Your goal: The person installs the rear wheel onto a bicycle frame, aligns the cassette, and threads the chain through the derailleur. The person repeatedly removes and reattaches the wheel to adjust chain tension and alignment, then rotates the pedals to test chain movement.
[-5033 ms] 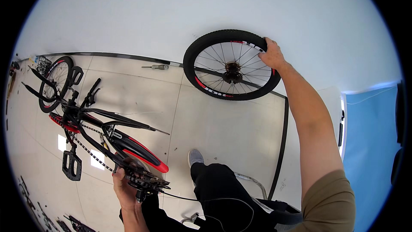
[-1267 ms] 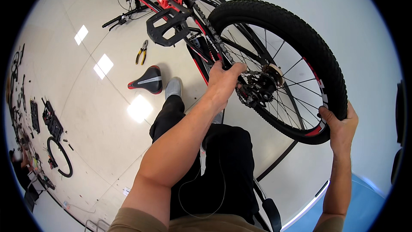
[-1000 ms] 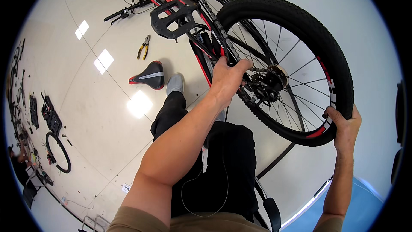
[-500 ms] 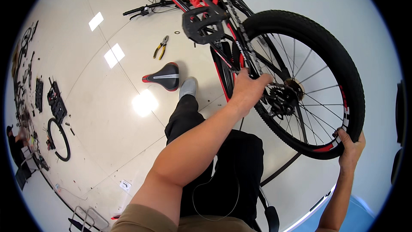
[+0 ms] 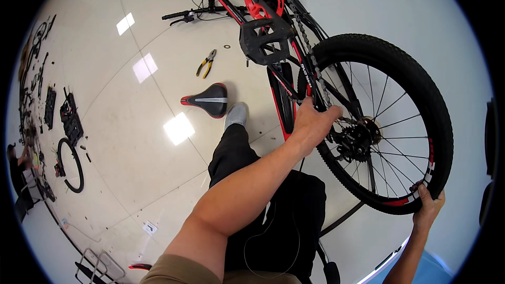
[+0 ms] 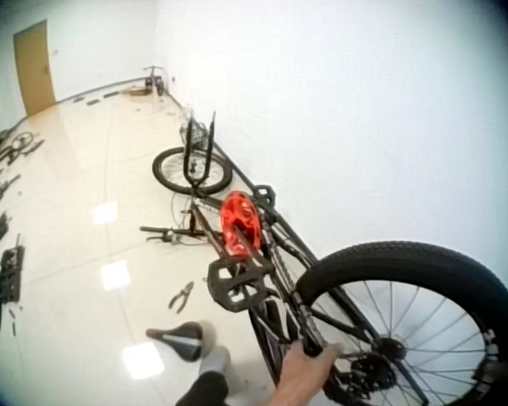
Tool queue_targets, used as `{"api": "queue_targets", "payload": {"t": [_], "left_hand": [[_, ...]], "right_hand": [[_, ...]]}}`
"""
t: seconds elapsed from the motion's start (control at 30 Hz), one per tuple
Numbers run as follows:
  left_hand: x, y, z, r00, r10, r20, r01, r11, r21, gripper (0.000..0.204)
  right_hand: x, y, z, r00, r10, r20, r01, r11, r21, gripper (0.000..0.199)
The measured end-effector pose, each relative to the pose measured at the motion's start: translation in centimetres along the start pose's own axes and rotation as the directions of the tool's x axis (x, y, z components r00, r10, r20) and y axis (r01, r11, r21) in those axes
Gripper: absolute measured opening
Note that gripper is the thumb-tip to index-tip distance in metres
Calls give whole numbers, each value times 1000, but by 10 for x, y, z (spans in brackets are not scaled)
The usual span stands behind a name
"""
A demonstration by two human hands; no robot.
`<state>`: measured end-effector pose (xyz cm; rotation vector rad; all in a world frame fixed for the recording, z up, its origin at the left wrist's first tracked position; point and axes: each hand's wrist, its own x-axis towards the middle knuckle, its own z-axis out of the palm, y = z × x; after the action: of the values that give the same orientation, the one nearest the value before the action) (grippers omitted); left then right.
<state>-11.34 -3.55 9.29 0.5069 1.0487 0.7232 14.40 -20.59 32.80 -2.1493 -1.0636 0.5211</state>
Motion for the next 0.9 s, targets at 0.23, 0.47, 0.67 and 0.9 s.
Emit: {"api": "queue_targets", "payload": {"t": [0.23,0.47,0.67,0.9], "left_hand": [[6,-9,0,1000,-11,-21,10,999,-37,44],[8,-23,-6,998,-25,61,30,997,-70,31],[14,-46,-8,996,5,87,0,998,-60,27],[2,-44,3,997,5,77,3,995,-99,31]], "right_hand": [[14,17,-11,996,77,52,-80,995,64,48],[33,49,-35,984,103,142,-123,982,141,41],[47,78,-52,984,82,159,-107,982,154,41],[57,89,-53,961,168,222,-225,938,263,40]]}}
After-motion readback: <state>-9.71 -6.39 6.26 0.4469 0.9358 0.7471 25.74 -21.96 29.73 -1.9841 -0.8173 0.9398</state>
